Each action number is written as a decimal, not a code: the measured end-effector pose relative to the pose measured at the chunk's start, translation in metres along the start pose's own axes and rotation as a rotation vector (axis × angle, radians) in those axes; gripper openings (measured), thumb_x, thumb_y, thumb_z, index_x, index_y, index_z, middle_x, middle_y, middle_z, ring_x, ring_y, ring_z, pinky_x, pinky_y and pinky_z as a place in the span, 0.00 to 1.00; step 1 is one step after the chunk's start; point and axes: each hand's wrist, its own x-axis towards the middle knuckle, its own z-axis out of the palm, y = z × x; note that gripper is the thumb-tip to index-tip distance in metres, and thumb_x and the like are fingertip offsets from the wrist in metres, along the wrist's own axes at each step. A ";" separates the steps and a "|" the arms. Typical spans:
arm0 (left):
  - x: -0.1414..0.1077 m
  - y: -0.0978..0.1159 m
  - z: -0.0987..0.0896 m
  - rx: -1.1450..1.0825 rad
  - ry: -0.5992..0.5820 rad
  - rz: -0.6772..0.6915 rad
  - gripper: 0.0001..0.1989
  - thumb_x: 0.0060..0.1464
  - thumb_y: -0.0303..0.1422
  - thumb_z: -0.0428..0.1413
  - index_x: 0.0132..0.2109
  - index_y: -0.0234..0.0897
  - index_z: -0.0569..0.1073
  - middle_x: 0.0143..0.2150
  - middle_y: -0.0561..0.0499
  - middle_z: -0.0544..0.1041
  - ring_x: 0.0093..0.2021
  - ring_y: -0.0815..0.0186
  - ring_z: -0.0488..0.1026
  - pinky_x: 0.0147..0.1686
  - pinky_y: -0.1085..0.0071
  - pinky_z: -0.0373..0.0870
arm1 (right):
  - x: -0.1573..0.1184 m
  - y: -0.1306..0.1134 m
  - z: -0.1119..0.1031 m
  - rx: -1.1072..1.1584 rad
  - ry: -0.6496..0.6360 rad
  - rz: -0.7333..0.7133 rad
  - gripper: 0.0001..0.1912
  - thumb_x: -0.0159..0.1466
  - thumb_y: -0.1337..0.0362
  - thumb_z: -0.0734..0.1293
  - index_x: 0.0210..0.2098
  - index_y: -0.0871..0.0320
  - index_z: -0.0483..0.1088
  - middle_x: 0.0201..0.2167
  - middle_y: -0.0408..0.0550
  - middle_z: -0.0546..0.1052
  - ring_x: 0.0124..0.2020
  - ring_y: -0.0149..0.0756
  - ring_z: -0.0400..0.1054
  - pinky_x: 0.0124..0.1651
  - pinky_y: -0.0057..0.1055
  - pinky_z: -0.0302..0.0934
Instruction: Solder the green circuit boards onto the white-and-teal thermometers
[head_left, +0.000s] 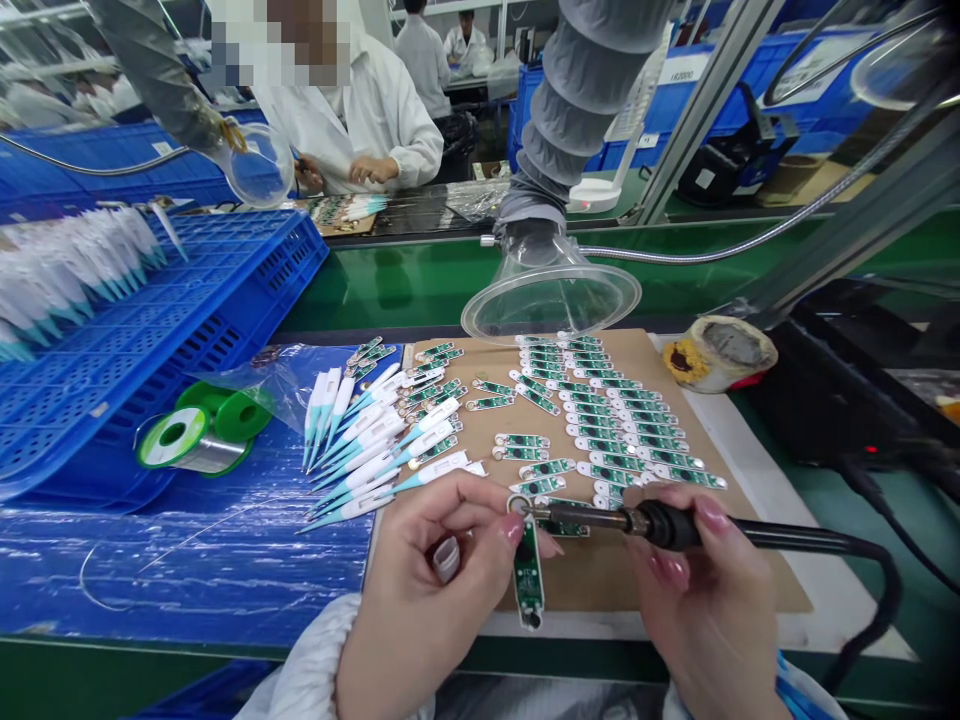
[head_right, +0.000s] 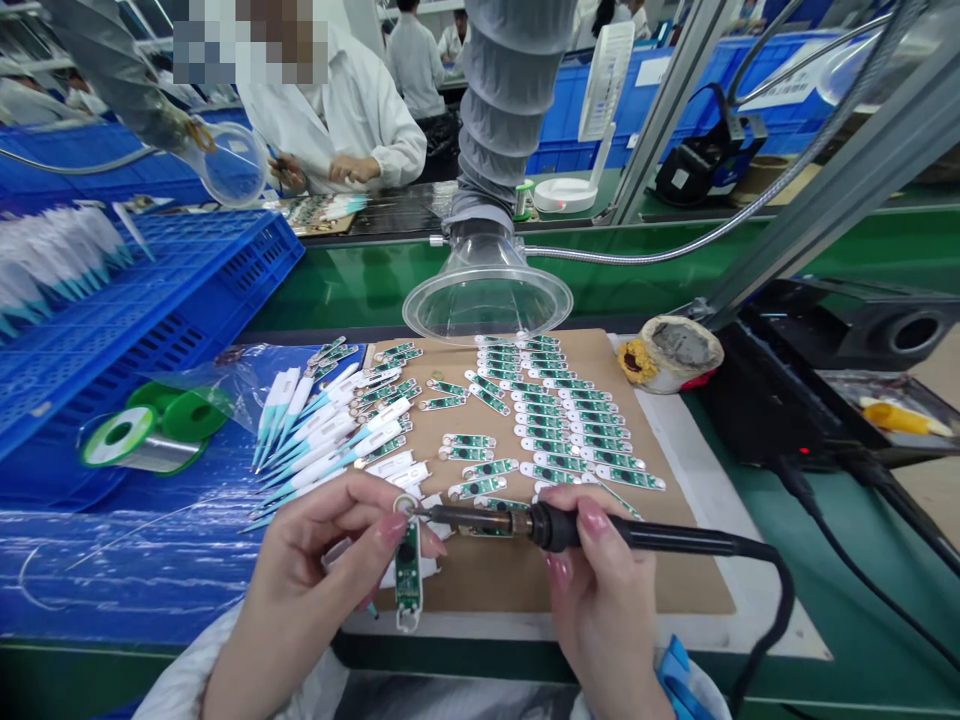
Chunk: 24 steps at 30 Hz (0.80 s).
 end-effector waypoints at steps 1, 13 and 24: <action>0.000 0.000 0.000 0.011 0.002 -0.003 0.12 0.63 0.40 0.57 0.35 0.37 0.73 0.29 0.46 0.82 0.17 0.76 0.51 0.16 0.79 0.49 | 0.001 -0.001 0.001 0.020 0.010 0.025 0.10 0.57 0.55 0.74 0.25 0.53 0.77 0.11 0.37 0.58 0.14 0.24 0.50 0.16 0.22 0.49; 0.002 0.010 0.004 0.302 0.090 0.139 0.06 0.52 0.30 0.57 0.28 0.36 0.76 0.20 0.54 0.69 0.19 0.74 0.61 0.18 0.80 0.57 | 0.014 -0.012 -0.006 -0.009 0.019 0.054 0.12 0.57 0.55 0.72 0.22 0.53 0.72 0.07 0.37 0.51 0.14 0.27 0.45 0.17 0.26 0.45; 0.003 0.010 0.007 0.286 0.080 0.125 0.06 0.50 0.30 0.57 0.28 0.35 0.76 0.19 0.54 0.68 0.18 0.74 0.61 0.17 0.81 0.57 | 0.014 -0.008 -0.005 -0.077 -0.044 0.030 0.12 0.57 0.52 0.72 0.25 0.53 0.76 0.07 0.36 0.53 0.13 0.25 0.49 0.18 0.24 0.46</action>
